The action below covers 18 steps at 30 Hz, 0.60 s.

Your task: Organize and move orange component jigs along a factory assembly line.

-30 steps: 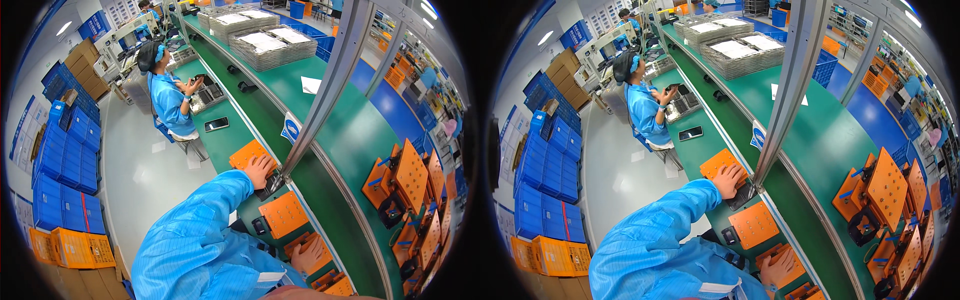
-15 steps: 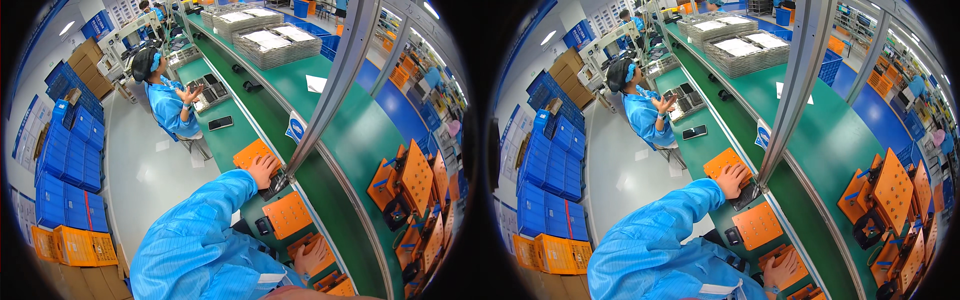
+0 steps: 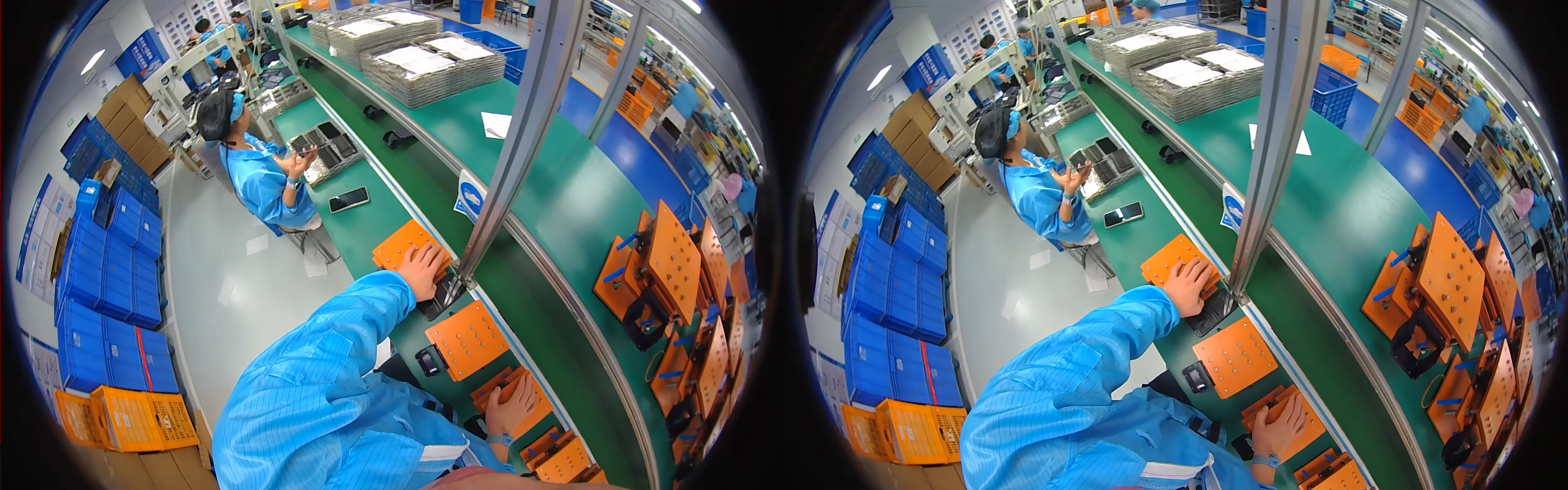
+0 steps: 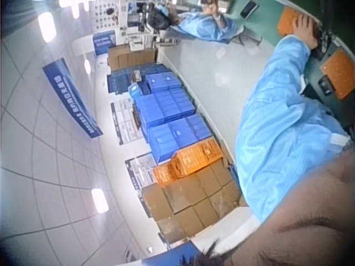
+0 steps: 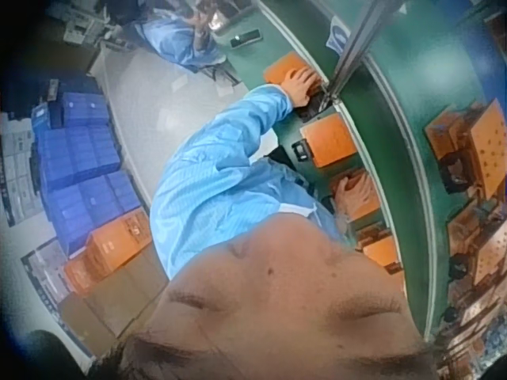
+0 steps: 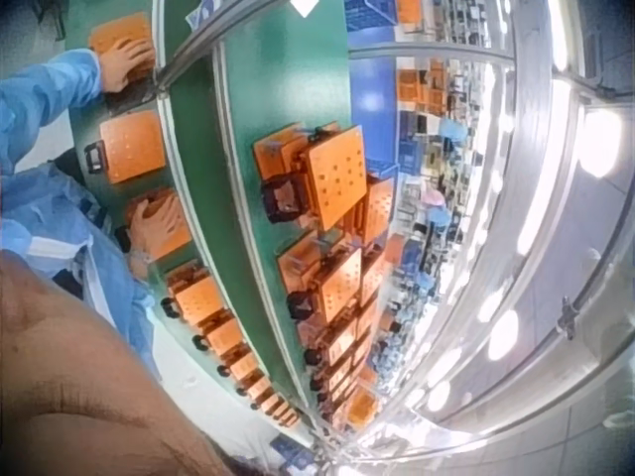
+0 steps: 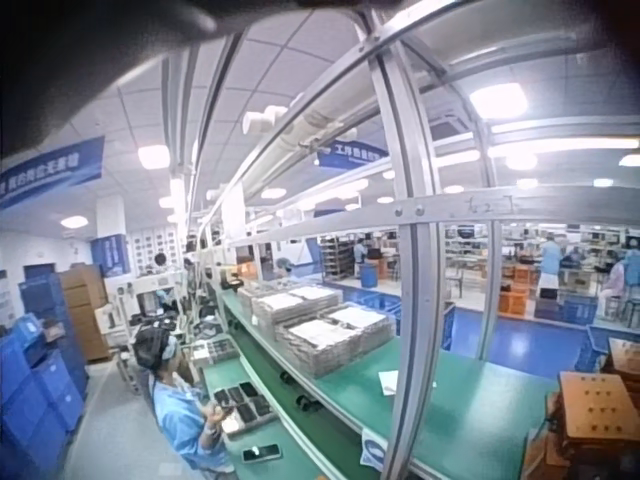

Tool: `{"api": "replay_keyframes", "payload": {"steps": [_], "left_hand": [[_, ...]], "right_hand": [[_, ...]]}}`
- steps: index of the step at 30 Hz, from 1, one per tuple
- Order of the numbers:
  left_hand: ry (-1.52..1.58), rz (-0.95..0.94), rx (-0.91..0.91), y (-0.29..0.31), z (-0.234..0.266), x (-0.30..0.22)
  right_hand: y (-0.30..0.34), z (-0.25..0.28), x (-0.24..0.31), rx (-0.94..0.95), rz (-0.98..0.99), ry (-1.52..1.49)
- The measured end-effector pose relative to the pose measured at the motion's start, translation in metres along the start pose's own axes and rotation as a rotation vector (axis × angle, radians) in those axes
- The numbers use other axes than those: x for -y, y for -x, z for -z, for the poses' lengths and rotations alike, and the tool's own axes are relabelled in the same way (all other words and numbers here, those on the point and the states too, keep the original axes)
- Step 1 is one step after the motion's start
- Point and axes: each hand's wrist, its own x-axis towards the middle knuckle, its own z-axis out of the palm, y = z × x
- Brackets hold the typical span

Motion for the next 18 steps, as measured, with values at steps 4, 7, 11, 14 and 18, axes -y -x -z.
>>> {"api": "replay_keyframes", "payload": {"steps": [4,7,11,14,18], "left_hand": [[0.003,-0.003,-0.014,0.001,0.000,0.000],[0.003,-0.001,-0.027,0.001,-0.002,0.000],[-0.008,0.020,-0.035,0.004,-0.004,0.003],[-0.012,0.012,-0.030,0.002,-0.009,0.003],[-0.013,0.019,0.033,0.003,-0.005,0.004]], "right_hand": [[0.001,0.002,0.001,-0.005,-0.001,-0.010],[0.001,0.001,0.001,-0.001,-0.002,-0.016],[-0.002,0.001,0.000,0.009,0.017,-0.014],[0.003,0.004,0.002,0.010,-0.001,0.002],[0.005,0.005,0.004,0.032,-0.005,0.025]]}}
